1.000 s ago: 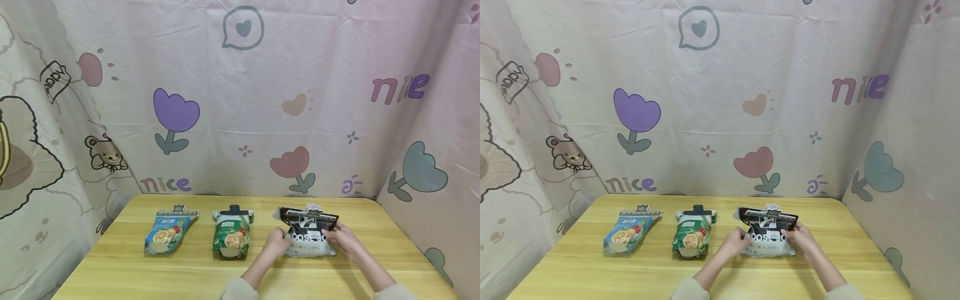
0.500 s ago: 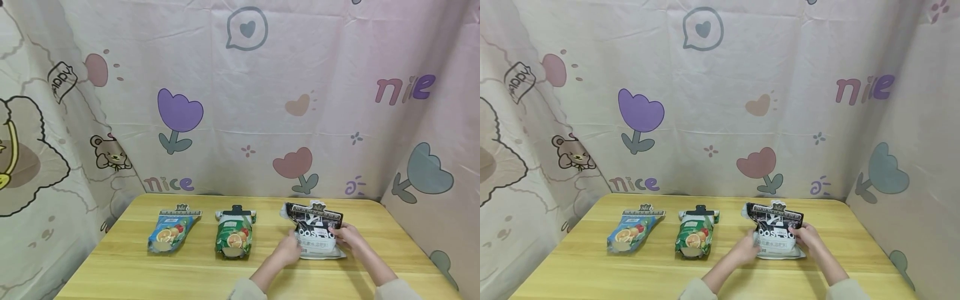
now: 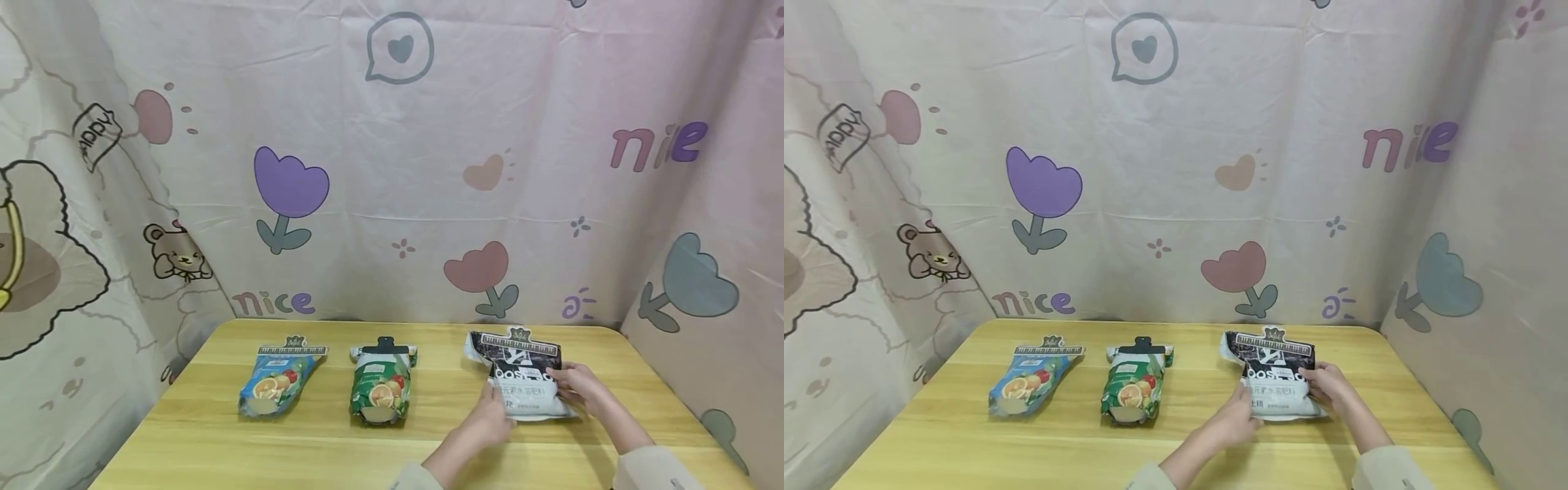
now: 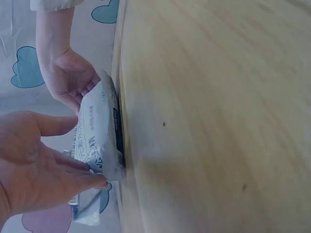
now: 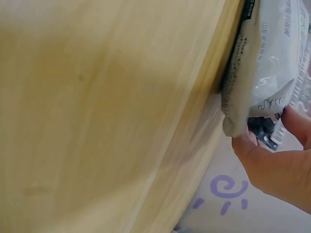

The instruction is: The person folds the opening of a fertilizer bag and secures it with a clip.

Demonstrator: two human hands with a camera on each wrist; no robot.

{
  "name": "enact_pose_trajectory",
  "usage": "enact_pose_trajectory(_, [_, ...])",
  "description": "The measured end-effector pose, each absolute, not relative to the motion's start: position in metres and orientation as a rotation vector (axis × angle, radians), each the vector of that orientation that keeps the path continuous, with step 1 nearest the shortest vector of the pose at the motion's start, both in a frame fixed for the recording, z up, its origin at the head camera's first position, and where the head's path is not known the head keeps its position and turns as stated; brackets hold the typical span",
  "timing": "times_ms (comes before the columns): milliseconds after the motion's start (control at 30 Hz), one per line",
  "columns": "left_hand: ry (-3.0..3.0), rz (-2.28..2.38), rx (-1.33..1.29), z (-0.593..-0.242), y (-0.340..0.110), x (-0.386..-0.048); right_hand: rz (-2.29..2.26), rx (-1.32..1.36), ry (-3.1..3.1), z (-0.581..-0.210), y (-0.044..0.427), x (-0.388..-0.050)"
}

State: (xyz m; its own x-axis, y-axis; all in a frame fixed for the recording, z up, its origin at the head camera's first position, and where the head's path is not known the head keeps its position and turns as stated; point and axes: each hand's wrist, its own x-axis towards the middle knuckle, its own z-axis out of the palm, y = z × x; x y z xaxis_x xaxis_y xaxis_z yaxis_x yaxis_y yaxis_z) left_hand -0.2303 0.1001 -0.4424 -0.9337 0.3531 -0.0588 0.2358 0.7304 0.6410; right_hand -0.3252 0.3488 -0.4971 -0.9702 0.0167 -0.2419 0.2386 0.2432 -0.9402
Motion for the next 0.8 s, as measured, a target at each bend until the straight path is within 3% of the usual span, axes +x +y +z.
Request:
enact_pose_trajectory(300, [2.790,0.836,0.513,-0.443,0.098,-0.232,-1.668,0.127,2.374,-0.442,0.312,-0.281])
enact_pose_trajectory(800, [2.818,0.803,0.520,-0.441,0.097,-0.240,-1.387,0.113,2.682,-0.445,0.297,-0.277])
